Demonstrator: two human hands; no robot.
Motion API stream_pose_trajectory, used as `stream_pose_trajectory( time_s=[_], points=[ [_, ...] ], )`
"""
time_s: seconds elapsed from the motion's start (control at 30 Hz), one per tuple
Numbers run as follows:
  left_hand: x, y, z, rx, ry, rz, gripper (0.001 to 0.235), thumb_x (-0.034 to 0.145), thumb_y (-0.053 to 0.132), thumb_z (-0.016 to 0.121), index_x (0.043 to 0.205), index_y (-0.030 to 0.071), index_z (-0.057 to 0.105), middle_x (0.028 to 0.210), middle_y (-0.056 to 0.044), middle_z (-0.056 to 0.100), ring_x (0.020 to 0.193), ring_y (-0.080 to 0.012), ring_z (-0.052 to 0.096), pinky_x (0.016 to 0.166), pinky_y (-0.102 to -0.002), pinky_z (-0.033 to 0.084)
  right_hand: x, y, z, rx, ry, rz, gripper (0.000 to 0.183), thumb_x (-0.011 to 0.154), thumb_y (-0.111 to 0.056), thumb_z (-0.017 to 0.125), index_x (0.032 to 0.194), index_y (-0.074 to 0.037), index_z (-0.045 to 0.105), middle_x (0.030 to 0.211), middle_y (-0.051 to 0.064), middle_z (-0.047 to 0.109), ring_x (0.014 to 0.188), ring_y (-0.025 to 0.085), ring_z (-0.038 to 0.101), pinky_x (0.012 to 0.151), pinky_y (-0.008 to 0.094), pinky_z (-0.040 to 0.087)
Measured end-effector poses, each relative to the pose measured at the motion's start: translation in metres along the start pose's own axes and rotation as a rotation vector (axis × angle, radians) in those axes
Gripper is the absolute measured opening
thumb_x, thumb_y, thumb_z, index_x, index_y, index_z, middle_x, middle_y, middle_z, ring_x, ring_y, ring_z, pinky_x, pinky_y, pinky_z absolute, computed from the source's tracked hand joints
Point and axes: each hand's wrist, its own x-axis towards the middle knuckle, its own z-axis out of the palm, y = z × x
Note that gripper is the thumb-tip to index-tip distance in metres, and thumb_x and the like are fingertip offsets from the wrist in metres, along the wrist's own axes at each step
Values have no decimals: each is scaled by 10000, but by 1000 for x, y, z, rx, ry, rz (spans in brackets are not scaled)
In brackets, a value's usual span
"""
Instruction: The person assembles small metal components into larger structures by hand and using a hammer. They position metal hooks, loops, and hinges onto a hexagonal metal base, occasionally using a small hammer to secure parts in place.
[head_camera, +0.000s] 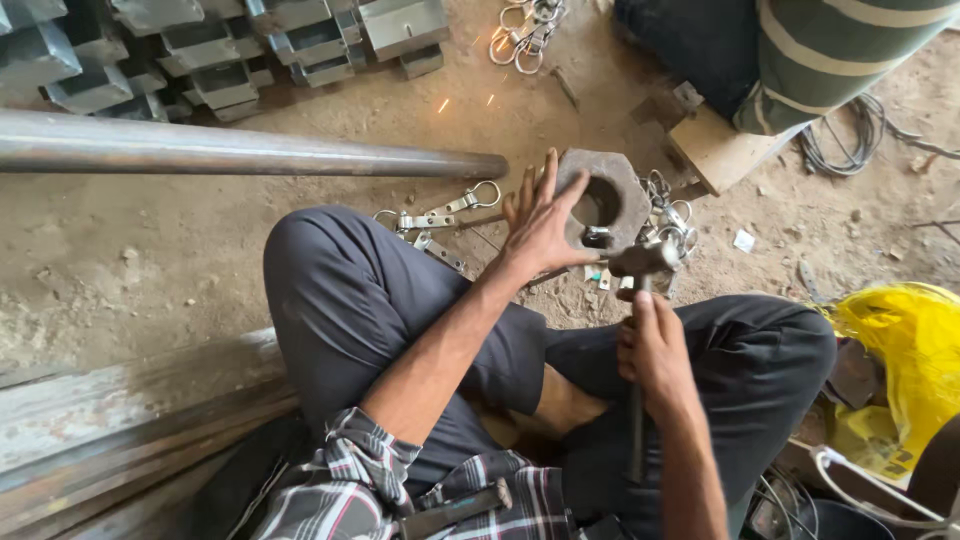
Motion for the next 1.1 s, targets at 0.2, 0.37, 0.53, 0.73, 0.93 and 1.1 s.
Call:
stream_pose_trajectory(
  time_s=[0.2, 0.37, 0.53, 0.73, 0.93, 1.1],
  points=[
    [7, -5, 25, 52, 114, 31, 246, 692, 392, 919, 850, 217, 851, 1725, -159, 107, 1596, -435, 72, 1221, -711, 54, 7, 6, -28, 245, -162, 45, 279, 973, -131, 482, 1244, -112, 545, 666, -44, 383, 460, 40, 317, 377, 212, 248],
    [12, -16, 23, -65, 187, 60, 218, 729, 359, 921, 873, 215, 843, 1697, -111, 201, 1578, -447, 85, 1200, -724, 43, 16, 9, -31, 514, -303, 15, 395, 948, -142, 488, 1339, -98, 525, 688, -41, 379, 483, 26, 326, 390, 187, 275],
    [2, -11, 22, -15, 157, 100, 223, 656, 317, 935, 852, 249, 854, 1710, -140, 97, 1563, -454, 90, 1194, -705, 104, 2, 5, -40, 960, -562, 59, 458, 1024, -205, 487, 1469, -98, 488, 731, -28, 343, 534, 29, 339, 417, 158, 325],
    [2, -10, 5, -16, -15, 95, 549, 475, 392, 1026, 980, 287, 836, 1689, -133, -31, 1546, -484, 39, 1162, -724, 96, -8, 6, -36, 1124, -786, 294, 479, 1086, -338, 462, 1482, -71, 429, 745, 11, 355, 495, 40, 305, 381, 174, 338],
    [2, -20, 8, 50, -6, 145, 686, 411, 365, 1031, 1067, 345, 829, 1706, -117, -79, 1549, -497, 84, 1186, -699, 131, -24, -17, -14, 487, -394, -40, 533, 1026, -214, 488, 1534, -100, 375, 784, -5, 433, 500, 29, 333, 398, 180, 317],
    [5, -17, 5, 80, 16, 136, 637, 391, 307, 1022, 1003, 350, 852, 1685, -120, -15, 1518, -524, 95, 1198, -675, 153, -24, -43, -4, -360, -25, -292, 560, 1017, -166, 545, 1556, -162, 394, 726, 62, 506, 506, 111, 456, 435, 295, 394]
  ],
)
